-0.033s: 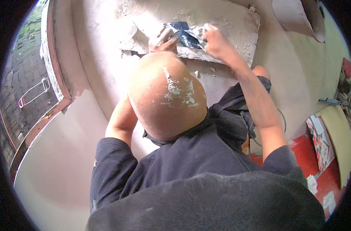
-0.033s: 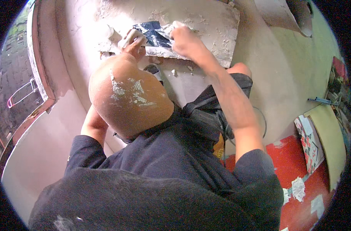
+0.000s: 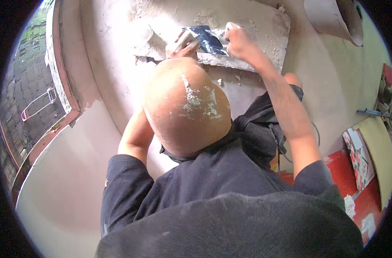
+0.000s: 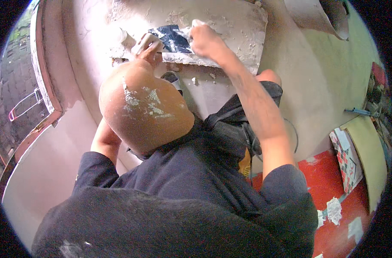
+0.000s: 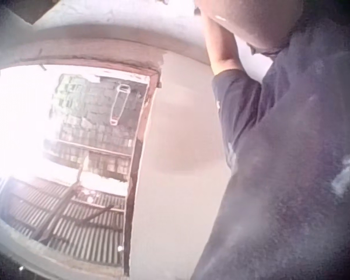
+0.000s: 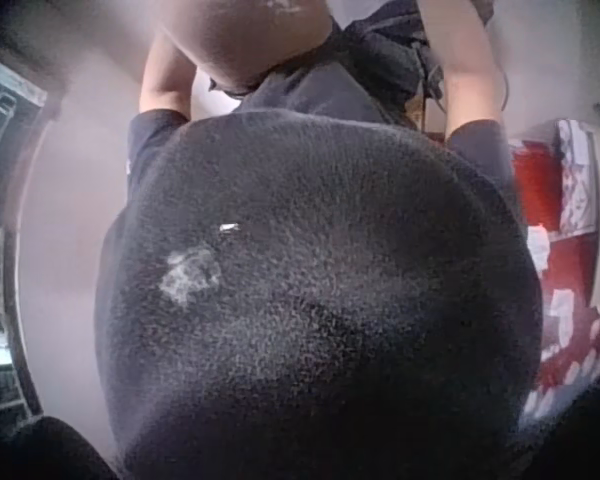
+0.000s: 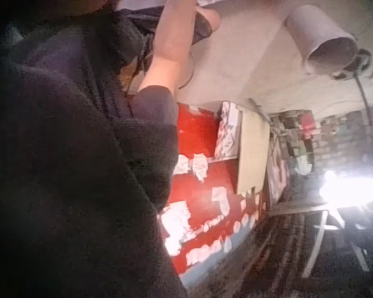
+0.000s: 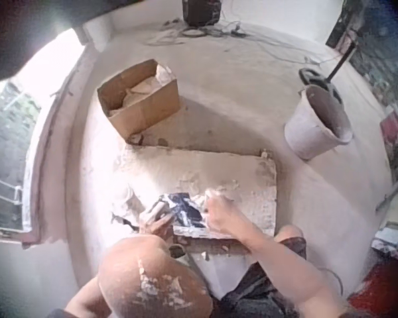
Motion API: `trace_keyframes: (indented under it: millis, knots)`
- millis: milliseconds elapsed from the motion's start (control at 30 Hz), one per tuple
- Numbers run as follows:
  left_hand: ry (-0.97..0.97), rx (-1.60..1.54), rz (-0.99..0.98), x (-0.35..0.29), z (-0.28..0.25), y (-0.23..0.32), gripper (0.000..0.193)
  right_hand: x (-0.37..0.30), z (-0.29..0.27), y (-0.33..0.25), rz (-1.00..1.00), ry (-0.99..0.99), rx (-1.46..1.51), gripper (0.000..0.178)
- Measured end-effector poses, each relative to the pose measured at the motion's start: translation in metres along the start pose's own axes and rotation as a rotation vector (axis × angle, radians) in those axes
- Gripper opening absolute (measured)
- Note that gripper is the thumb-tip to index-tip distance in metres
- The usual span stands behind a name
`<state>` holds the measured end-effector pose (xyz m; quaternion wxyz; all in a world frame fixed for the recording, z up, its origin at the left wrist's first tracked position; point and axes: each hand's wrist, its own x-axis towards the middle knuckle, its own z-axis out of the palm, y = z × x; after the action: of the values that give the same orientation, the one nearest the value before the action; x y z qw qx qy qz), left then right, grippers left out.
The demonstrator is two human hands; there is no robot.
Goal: Applying putty to a wall and ceiling using putty knives.
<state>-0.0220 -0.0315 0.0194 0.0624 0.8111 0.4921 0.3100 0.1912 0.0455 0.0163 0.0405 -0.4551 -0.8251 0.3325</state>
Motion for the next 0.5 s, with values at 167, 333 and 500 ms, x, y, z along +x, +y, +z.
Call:
trace_keyframes:
  millis: [167,333,500]
  knots:
    - [0.038,-0.408,-0.442,-0.023,-0.021,-0.008,0.041,0.028,-0.015,0.019,-0.056,0.093,-0.031,0.030]
    - [0.115,-0.971,-1.443,-0.026,-0.042,0.020,0.028,-0.038,0.001,0.005,-0.099,0.232,-0.253,0.028]
    - [-0.026,-0.850,-1.162,-0.059,-0.016,-0.014,0.026,-0.103,0.081,-0.002,-0.186,0.242,-0.476,0.010]
